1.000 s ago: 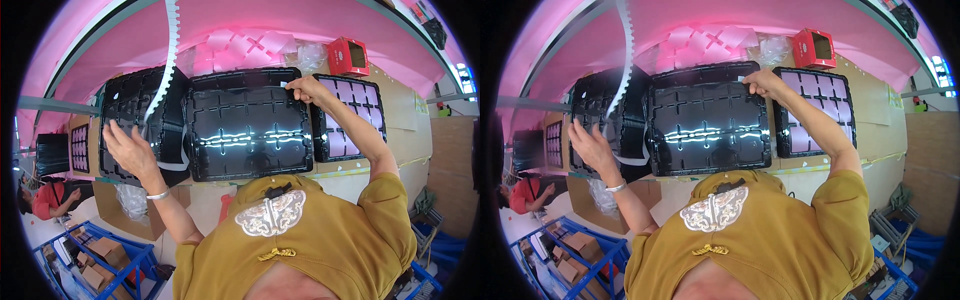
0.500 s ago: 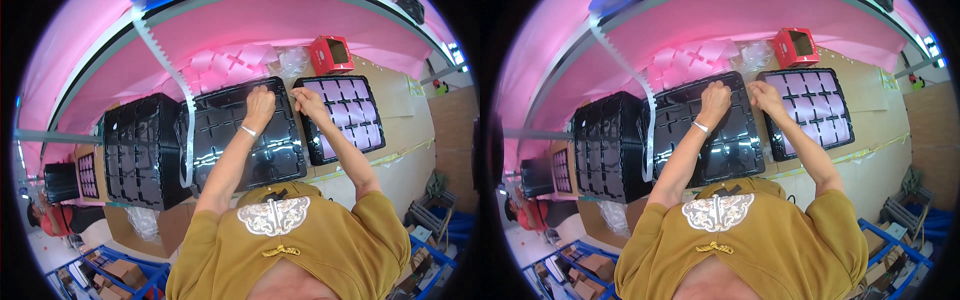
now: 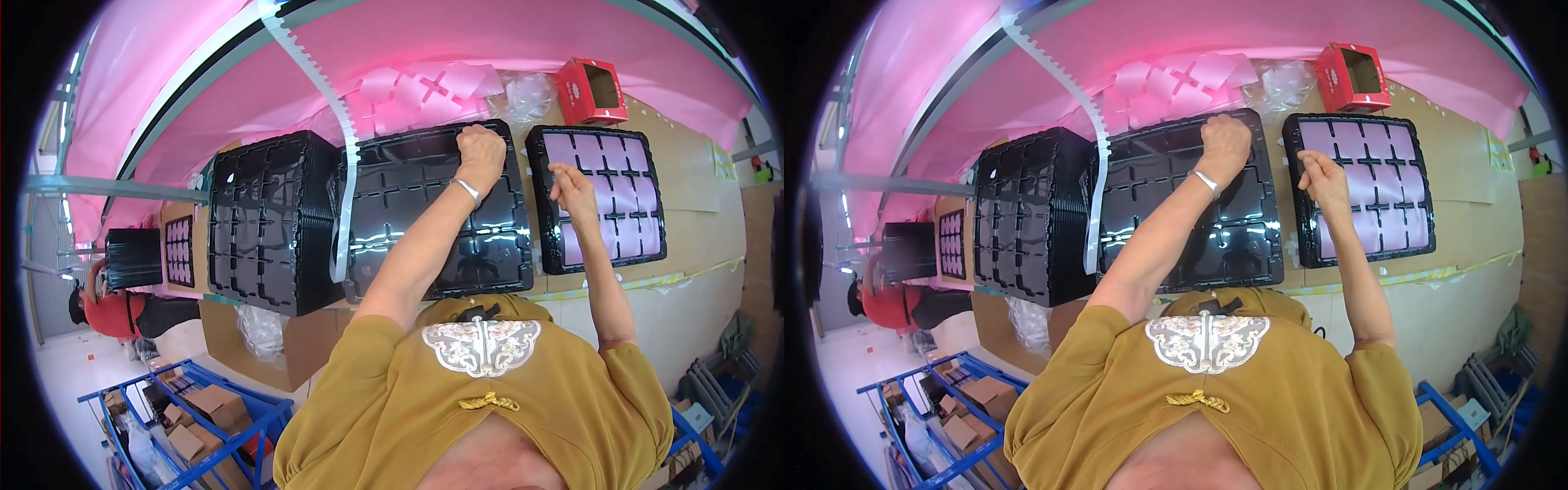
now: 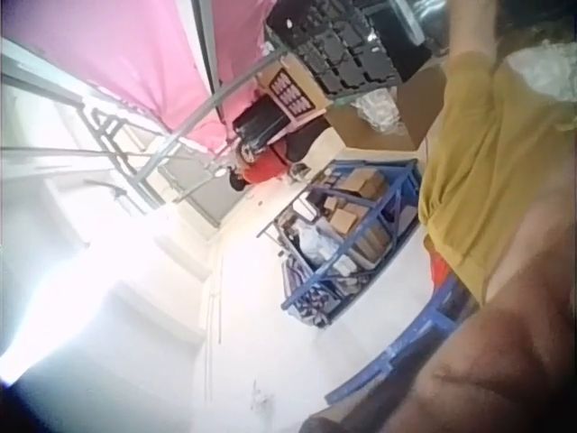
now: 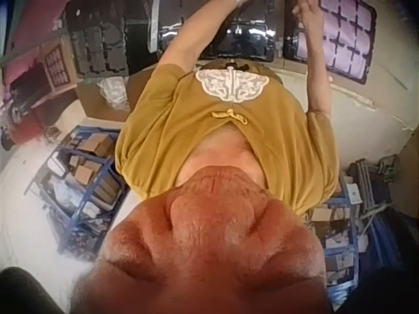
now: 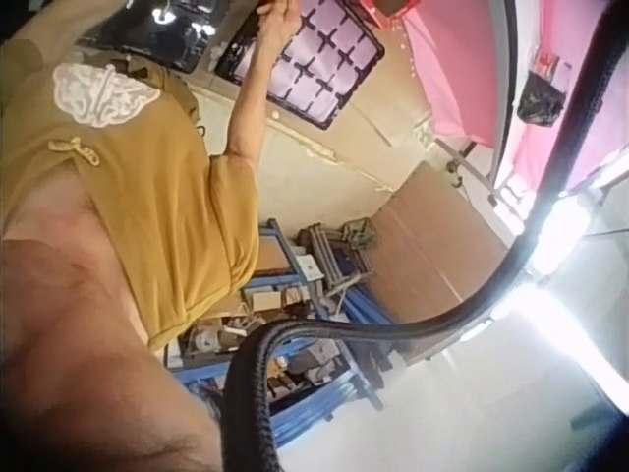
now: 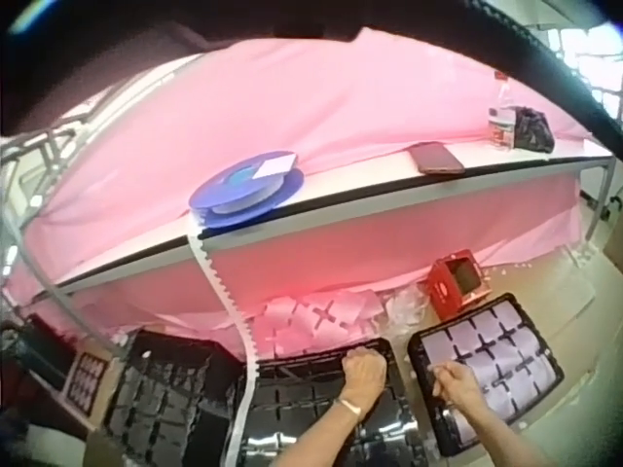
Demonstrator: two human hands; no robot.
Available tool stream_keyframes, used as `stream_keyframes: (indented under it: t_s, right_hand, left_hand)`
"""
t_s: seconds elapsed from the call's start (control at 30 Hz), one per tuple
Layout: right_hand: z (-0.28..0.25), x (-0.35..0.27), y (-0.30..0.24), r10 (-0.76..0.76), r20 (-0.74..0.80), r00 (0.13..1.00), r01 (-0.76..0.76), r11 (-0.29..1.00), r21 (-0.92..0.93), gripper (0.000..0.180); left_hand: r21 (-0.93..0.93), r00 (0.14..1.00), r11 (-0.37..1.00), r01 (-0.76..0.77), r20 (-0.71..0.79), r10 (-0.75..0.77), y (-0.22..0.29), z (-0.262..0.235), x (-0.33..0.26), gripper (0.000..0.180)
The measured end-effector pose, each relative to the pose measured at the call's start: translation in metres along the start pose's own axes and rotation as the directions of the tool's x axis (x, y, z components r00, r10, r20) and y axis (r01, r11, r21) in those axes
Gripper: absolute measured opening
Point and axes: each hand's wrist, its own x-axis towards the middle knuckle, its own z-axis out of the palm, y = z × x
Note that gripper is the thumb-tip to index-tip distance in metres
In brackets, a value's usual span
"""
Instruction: The person places small components into plastic trays and applies material strips to them by hand, organizing or securing the components within the trays.
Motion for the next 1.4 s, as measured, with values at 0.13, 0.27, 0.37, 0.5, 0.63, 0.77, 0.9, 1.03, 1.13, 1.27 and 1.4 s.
stream_keyframes:
  t_s: [0.13, 0.27, 0.37, 0.5, 0.63, 0.77, 0.9, 1.03, 1.13, 1.27, 1.4]
  right_hand:
    - [0.001, -0.003, -0.003, 0.017, -0.034, 0.999, -0.016, 1.000, 0.020, 0.026]
    - [0.002, -0.005, 0.006, 0.002, -0.042, 0.999, 0.001, 0.999, 0.053, 0.023]
    - [0.010, -0.006, 0.002, 0.002, -0.037, 0.999, 0.000, 0.999, 0.046, 0.023]
    - [0.023, -0.002, 0.002, -0.205, -0.048, 0.978, 0.197, 0.971, -0.135, 0.022]
    - [0.057, 0.018, -0.023, -0.644, 0.090, 0.759, 0.580, 0.608, -0.542, 0.020]
    - [0.086, 0.054, -0.010, -0.550, 0.195, 0.812, 0.531, 0.560, -0.636, 0.022]
    - [0.099, 0.063, -0.011, -0.432, 0.221, 0.875, 0.435, 0.497, -0.751, 0.017]
    - [0.104, 0.065, -0.019, -0.363, 0.184, 0.914, 0.362, 0.521, -0.773, 0.011]
    - [0.111, 0.069, -0.016, -0.351, 0.129, 0.927, 0.304, 0.505, -0.808, 0.010]
    - [0.116, 0.071, -0.022, -0.312, 0.169, 0.935, 0.308, 0.479, -0.822, 0.014]
    - [0.117, 0.070, -0.027, -0.259, 0.140, 0.956, 0.242, 0.420, -0.875, 0.019]
  left_hand:
    - [-0.015, 0.996, 0.999, 0.052, -0.067, -0.053, -0.006, 0.015, -0.005, 0.020]
    - [-0.183, 0.998, 0.982, 0.045, -0.034, -0.052, -0.016, 0.010, -0.015, 0.019]
    - [-0.203, 0.974, 0.975, 0.091, -0.185, -0.129, -0.035, 0.017, -0.027, 0.017]
    - [-0.461, 0.951, 0.849, 0.259, -0.033, -0.308, -0.056, -0.006, -0.033, 0.012]
    - [-0.719, 0.957, 0.664, 0.205, 0.004, -0.290, -0.053, -0.033, -0.047, 0.017]
    - [-0.744, 0.950, 0.656, 0.126, -0.101, -0.297, -0.054, -0.055, -0.062, 0.015]
    - [-0.721, 0.915, 0.683, 0.114, -0.191, -0.355, -0.075, -0.066, -0.097, 0.010]
    - [-0.744, 0.880, 0.636, 0.206, -0.144, -0.453, -0.099, -0.065, -0.133, 0.009]
    - [-0.742, 0.857, 0.606, 0.285, -0.086, -0.508, -0.110, -0.063, -0.155, 0.009]
    - [-0.750, 0.841, 0.592, 0.295, -0.091, -0.534, -0.115, -0.072, -0.175, 0.009]
    - [-0.693, 0.838, 0.658, 0.295, -0.143, -0.527, -0.123, -0.075, -0.196, 0.008]
